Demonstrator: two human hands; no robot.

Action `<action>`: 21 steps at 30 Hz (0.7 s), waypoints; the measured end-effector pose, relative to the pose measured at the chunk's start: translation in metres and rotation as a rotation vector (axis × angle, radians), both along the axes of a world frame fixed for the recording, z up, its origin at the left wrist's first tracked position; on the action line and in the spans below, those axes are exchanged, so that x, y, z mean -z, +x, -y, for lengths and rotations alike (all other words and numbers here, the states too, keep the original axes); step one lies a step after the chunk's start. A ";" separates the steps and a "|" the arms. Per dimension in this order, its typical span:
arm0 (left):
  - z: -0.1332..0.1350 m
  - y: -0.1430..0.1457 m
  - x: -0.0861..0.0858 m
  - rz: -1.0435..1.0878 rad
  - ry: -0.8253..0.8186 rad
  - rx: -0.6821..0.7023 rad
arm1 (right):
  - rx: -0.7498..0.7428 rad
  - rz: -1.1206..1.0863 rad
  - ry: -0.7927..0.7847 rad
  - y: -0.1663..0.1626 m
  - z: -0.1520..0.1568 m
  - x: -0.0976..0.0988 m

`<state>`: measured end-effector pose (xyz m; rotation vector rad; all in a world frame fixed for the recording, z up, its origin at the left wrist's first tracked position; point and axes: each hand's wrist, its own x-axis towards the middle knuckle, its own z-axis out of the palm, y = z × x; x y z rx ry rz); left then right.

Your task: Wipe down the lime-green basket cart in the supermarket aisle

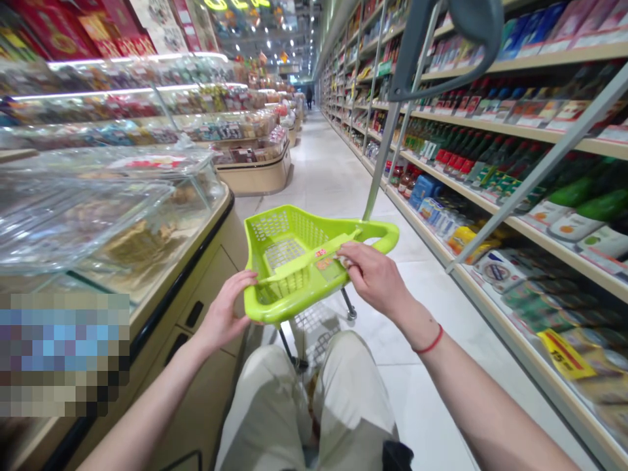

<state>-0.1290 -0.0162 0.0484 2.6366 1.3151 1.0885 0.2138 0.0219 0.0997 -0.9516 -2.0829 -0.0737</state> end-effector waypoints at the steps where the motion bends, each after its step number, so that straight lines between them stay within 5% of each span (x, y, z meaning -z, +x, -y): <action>1: 0.002 -0.009 -0.003 -0.013 -0.005 -0.026 | -0.015 0.007 0.006 -0.003 0.006 0.000; 10: 0.036 -0.066 -0.040 -0.156 0.113 -0.264 | 0.107 0.041 0.085 -0.022 0.021 0.009; 15: 0.056 -0.041 -0.054 -0.261 0.269 -0.298 | 0.085 0.030 0.159 -0.043 0.032 0.016; 21: 0.046 -0.006 -0.050 -0.390 0.201 -0.315 | 0.181 0.013 0.145 -0.051 0.033 0.013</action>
